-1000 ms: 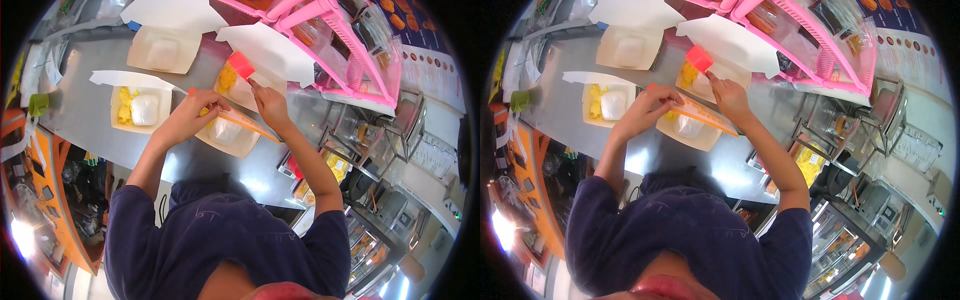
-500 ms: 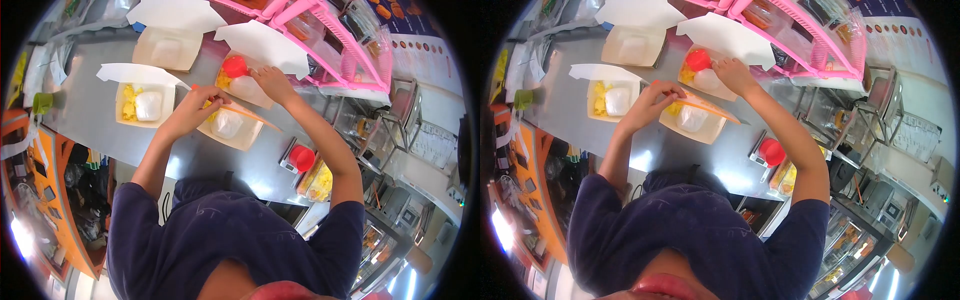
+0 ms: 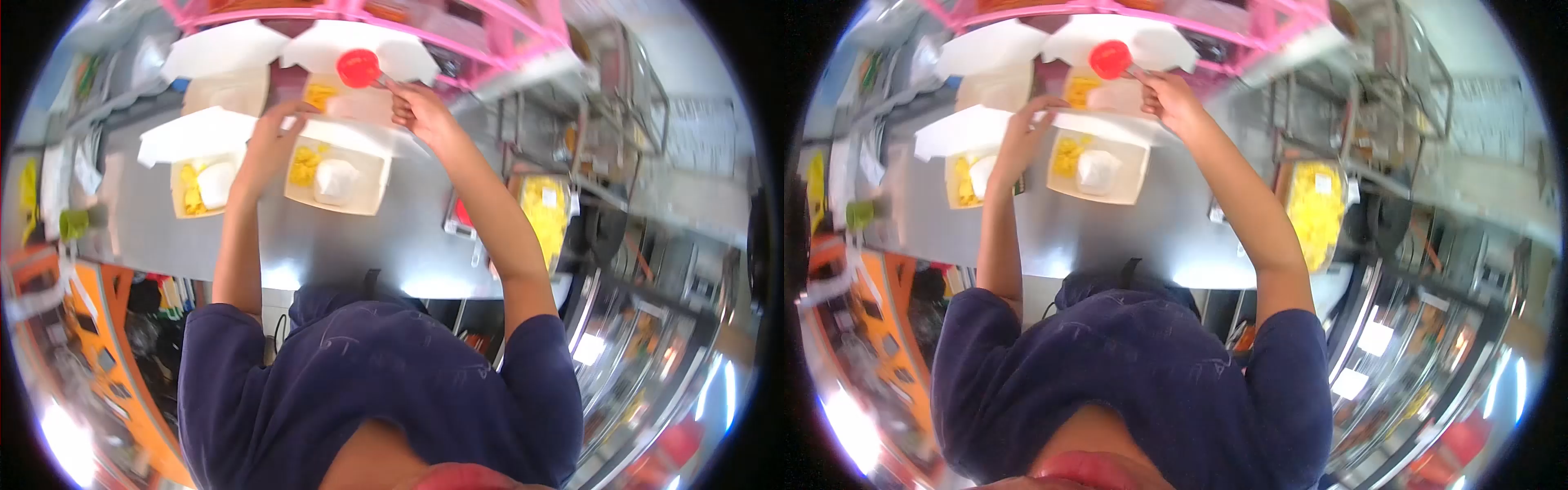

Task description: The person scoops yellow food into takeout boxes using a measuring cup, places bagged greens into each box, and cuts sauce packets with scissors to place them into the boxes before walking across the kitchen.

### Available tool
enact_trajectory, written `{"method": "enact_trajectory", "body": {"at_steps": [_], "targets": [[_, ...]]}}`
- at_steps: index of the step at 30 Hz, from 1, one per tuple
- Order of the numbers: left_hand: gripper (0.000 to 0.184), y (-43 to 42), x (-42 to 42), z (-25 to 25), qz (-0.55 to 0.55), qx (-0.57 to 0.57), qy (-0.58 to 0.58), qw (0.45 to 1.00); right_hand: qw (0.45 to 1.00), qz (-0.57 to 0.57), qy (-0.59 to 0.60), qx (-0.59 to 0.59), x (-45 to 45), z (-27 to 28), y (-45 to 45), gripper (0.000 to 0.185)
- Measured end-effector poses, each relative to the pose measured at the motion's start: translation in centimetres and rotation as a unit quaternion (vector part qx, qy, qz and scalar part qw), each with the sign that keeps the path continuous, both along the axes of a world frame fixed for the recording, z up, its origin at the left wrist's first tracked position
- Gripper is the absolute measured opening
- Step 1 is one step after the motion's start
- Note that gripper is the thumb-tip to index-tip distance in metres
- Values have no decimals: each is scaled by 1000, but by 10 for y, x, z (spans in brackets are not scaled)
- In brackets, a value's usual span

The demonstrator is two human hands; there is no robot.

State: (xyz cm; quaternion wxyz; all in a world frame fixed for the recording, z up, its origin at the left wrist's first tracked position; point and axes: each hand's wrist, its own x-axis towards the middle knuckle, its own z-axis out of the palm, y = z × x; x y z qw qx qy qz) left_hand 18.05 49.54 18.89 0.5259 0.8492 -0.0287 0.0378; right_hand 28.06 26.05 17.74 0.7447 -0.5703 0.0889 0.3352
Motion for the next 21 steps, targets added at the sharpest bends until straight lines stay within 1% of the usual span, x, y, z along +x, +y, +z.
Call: {"method": "enact_trajectory", "body": {"at_steps": [1, 3, 4, 5, 7, 8, 9, 10, 11, 12, 13, 14, 15, 16, 17, 18, 21], "targets": [[16, -8, 4, -4, 1, 12, -40, 999, 998, -31, 15, 54, -9, 3, -17, 28], [16, -38, 5, 10, 56, 23, -140, 988, 993, -80, -48, 76, -46, 31, -58, 21], [16, -57, 1, 23, 69, 2, -168, 983, 988, -102, -80, 80, -68, 41, -80, 19], [17, -75, -3, 24, 75, -46, -203, 975, 983, -143, -76, 91, -94, 46, -107, 18], [22, -120, -25, 26, 32, -170, -158, 972, 968, -212, -71, 112, -152, 57, -166, 18], [29, -147, -40, 26, -20, -182, -136, 974, 964, -243, -77, 72, -182, 60, -197, 18], [32, -173, -56, 10, -79, -241, -69, 965, 959, -270, -82, 34, -213, 62, -230, 18], [36, -199, -74, 4, -156, -229, 36, 960, 955, -281, -81, -45, -241, 68, -260, 19], [43, -232, -94, -6, -220, -272, 107, 931, 946, -289, -80, -121, -265, 72, -289, 20], [55, -262, -111, -25, -301, -278, 212, 887, 932, -271, -87, -224, -288, 71, -315, 21], [64, -288, -124, -56, -406, -296, 369, 782, 908, -250, -91, -323, -305, 70, -336, 23], [73, -314, -139, -61, -417, -350, 486, 683, 882, -212, -71, -415, -318, 70, -351, 22], [85, -339, -155, -64, -414, -393, 593, 568, 839, -173, -174, -486, -329, 59, -361, 21], [90, -361, -165, -78, -410, -438, 626, 498, 780, -131, -271, -549, -339, 40, -369, 21], [96, -383, -169, -96, -401, -479, 655, 425, 705, -87, -361, -605, -345, 28, -373, 21], [103, -402, -171, -106, -387, -515, 681, 347, 700, -78, -308, -639, -346, 35, -357, 17], [109, -448, -173, -109, -198, -564, 715, 363, 610, 87, -316, -721, -344, 18, -346, 13]]}}
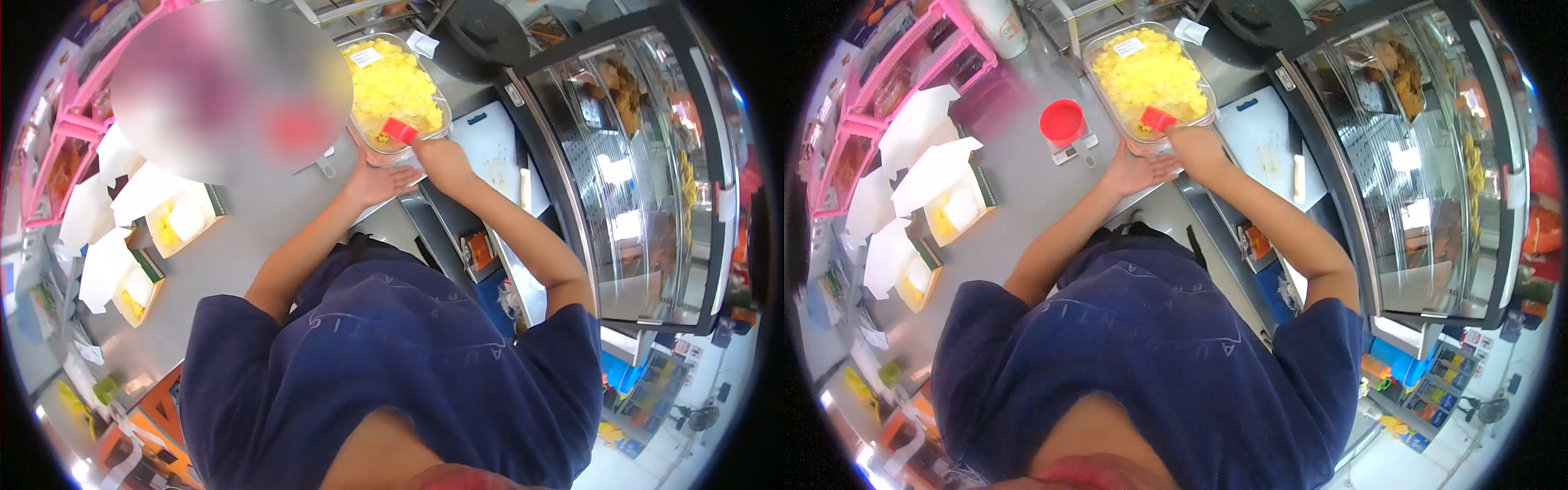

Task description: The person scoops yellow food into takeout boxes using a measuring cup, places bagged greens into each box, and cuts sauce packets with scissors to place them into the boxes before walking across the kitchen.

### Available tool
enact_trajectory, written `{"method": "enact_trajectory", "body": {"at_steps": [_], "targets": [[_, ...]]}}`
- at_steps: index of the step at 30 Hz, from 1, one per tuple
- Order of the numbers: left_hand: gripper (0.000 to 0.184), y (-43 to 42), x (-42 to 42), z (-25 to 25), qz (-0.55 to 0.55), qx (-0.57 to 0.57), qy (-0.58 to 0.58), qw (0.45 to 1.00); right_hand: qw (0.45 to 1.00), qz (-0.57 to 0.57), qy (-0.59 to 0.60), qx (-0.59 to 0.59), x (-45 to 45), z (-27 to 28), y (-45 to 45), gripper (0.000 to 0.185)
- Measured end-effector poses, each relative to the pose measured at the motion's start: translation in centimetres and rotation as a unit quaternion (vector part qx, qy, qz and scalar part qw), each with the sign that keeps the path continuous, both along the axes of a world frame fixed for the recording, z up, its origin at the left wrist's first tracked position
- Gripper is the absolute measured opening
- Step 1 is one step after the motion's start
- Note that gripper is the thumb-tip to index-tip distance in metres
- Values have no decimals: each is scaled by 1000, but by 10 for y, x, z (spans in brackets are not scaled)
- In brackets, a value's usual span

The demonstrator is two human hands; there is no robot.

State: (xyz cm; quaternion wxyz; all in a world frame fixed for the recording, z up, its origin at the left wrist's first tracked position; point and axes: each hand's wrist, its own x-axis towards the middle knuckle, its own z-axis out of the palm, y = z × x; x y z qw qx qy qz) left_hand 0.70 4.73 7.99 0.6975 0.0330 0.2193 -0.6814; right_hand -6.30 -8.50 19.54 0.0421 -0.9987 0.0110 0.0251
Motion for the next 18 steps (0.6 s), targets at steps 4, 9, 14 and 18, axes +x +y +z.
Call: {"method": "enact_trajectory", "body": {"at_steps": [4, 9, 14, 18], "targets": [[92, -30, 3, -40, 164, -368, 4, 915, 996, 25, 68, -59, 15, -24, 26, 10], [82, -35, 6, -39, 167, -109, -153, 968, 982, -171, 69, -47, 35, -61, 45, 11], [79, -27, 11, 1, 169, -81, -79, 979, 945, -318, -40, 59, 42, -85, 35, 16], [77, -22, 26, 7, 107, -95, -81, 986, 952, -286, -56, 92, 48, -85, 29, 19]]}}
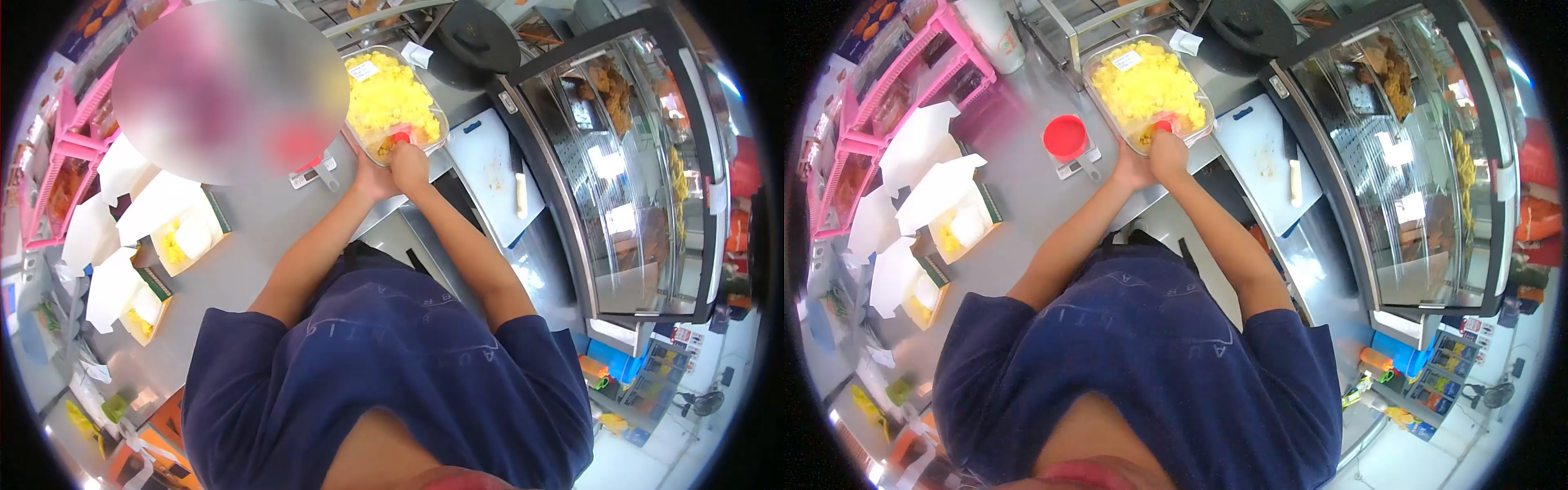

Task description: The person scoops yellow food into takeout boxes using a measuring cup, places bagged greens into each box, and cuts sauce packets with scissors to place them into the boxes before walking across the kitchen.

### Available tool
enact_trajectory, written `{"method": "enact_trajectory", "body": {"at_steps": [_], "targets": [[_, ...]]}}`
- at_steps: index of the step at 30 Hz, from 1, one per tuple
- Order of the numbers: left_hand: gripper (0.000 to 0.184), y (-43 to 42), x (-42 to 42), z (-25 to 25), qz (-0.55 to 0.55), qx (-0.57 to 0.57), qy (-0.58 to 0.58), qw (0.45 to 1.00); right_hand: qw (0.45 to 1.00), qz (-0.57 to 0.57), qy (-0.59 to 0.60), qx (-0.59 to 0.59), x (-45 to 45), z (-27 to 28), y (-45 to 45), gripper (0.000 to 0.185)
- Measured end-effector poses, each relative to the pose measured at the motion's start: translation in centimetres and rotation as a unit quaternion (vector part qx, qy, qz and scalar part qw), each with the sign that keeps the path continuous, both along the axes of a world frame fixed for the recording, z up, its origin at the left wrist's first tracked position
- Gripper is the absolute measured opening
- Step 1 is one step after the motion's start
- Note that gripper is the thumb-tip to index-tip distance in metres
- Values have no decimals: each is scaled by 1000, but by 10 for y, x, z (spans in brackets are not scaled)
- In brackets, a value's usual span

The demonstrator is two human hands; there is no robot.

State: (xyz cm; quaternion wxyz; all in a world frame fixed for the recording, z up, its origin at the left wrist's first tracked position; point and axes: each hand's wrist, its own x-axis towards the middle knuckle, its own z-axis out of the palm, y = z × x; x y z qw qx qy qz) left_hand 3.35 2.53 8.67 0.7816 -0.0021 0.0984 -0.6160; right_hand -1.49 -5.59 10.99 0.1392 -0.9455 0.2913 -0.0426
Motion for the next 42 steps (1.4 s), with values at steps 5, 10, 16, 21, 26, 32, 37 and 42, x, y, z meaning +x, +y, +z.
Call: {"method": "enact_trajectory", "body": {"at_steps": [5, 10, 16, 21, 26, 32, 37, 42], "targets": [[80, 0, 3, -18, -38, -19, 13, 999, 989, 129, 67, 0, 13, 4, -10, 22], [83, 2, 1, -26, -52, 10, 1, 999, 949, 286, 132, -13, 19, 8, -25, 20], [84, 1, 1, -27, -43, 23, 41, 998, 853, 466, 235, -8, 23, 44, -44, 14], [87, -1, 1, -29, -46, 37, 108, 992, 861, 480, 122, 115, 22, 47, -76, 20], [86, 1, 2, -26, -46, 11, 90, 995, 882, 283, 120, 358, 17, 41, -98, 25], [91, -1, 5, -26, -65, 60, 53, 995, 750, -72, 19, 657, -28, 17, -87, 27], [90, 6, 5, -24, -79, 70, 42, 994, 720, -138, -50, 678, -45, 26, -69, 30], [97, 10, 4, -29, -82, 22, 30, 996, 679, -153, -80, 713, -46, 18, -78, 27]]}}
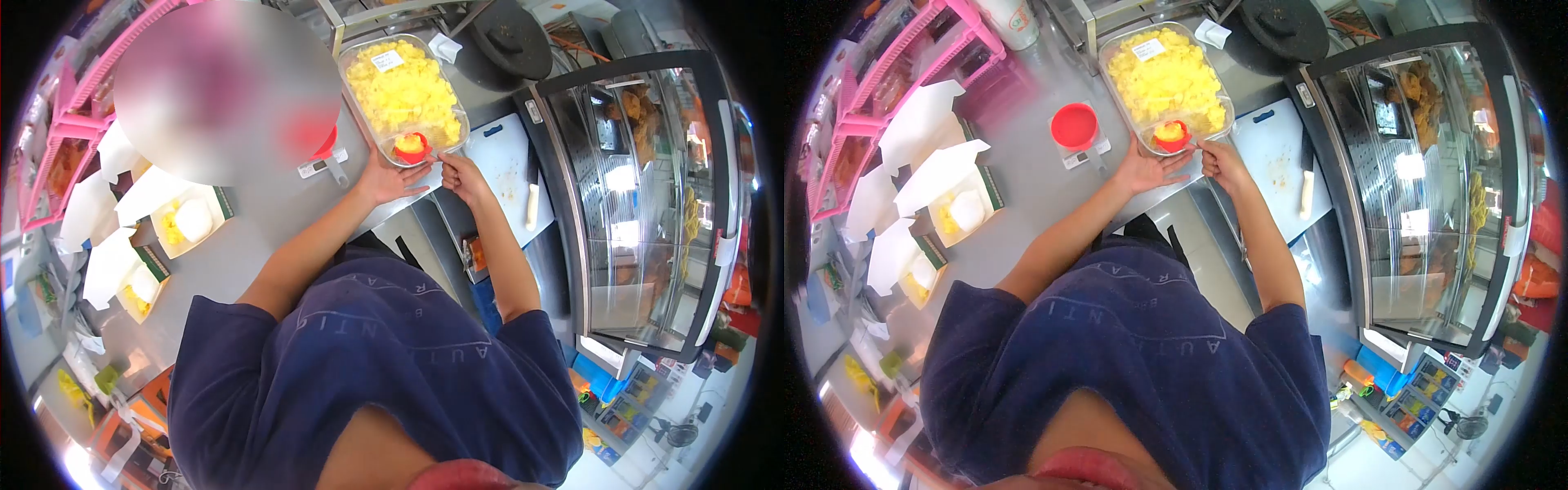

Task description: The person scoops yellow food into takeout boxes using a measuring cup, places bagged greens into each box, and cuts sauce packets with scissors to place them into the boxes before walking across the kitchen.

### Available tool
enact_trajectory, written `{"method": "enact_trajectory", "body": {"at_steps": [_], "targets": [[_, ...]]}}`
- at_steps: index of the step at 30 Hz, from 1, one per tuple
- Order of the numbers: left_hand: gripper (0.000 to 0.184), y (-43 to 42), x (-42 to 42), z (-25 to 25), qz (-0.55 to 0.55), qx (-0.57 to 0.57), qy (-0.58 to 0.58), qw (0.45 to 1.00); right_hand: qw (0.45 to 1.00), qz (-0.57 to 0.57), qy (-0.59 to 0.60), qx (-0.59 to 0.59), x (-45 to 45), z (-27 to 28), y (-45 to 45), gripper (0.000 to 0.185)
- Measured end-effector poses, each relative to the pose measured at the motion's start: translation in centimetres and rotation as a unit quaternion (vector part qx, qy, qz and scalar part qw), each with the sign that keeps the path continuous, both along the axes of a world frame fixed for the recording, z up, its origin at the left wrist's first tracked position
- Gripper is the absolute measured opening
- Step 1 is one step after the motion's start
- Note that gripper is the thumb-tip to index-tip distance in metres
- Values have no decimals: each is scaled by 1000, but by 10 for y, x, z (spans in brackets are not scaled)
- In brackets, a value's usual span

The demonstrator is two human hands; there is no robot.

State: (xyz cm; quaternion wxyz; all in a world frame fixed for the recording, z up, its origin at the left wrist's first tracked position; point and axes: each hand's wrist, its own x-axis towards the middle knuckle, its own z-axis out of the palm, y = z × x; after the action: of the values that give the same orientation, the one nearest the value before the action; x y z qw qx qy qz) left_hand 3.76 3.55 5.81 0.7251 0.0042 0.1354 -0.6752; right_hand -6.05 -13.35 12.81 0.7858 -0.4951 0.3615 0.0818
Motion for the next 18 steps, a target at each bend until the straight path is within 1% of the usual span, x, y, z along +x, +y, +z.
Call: {"method": "enact_trajectory", "body": {"at_steps": [2, 4, 5, 7, 8, 10, 12, 13, 16, 18], "targets": [[97, 1, -1, 0, 0, 5, 2, 1000, 1000, -14, -15, -12, 2, -2, 0, 20], [94, 2, 0, 11, -2, 22, 4, 1000, 995, -46, 11, -92, 8, 9, 17, 18], [97, 2, -1, 13, -4, 35, 1, 999, 989, -62, 25, -131, 12, 11, 28, 17], [103, 1, -1, 15, -11, 61, -4, 998, 958, -59, -11, -280, 16, -13, 43, 19], [103, 0, 1, 17, -20, 87, -12, 996, 934, -57, -30, -352, 18, -25, 48, 21], [103, -1, 6, 26, -36, 136, -27, 990, 899, -17, -58, -433, 26, -34, 54, 24], [101, -1, 8, 21, -51, 129, -22, 990, 857, 22, -86, -508, 31, -36, 59, 27], [100, 0, 10, 17, -60, 127, -19, 990, 853, 32, -73, -515, 32, -33, 61, 24], [97, 2, 12, 12, -72, 110, -42, 990, 786, 106, -114, -599, 37, -23, 63, 22], [95, 3, 12, 11, -61, 106, -38, 992, 755, 181, -136, -615, 41, -24, 60, 21]]}}
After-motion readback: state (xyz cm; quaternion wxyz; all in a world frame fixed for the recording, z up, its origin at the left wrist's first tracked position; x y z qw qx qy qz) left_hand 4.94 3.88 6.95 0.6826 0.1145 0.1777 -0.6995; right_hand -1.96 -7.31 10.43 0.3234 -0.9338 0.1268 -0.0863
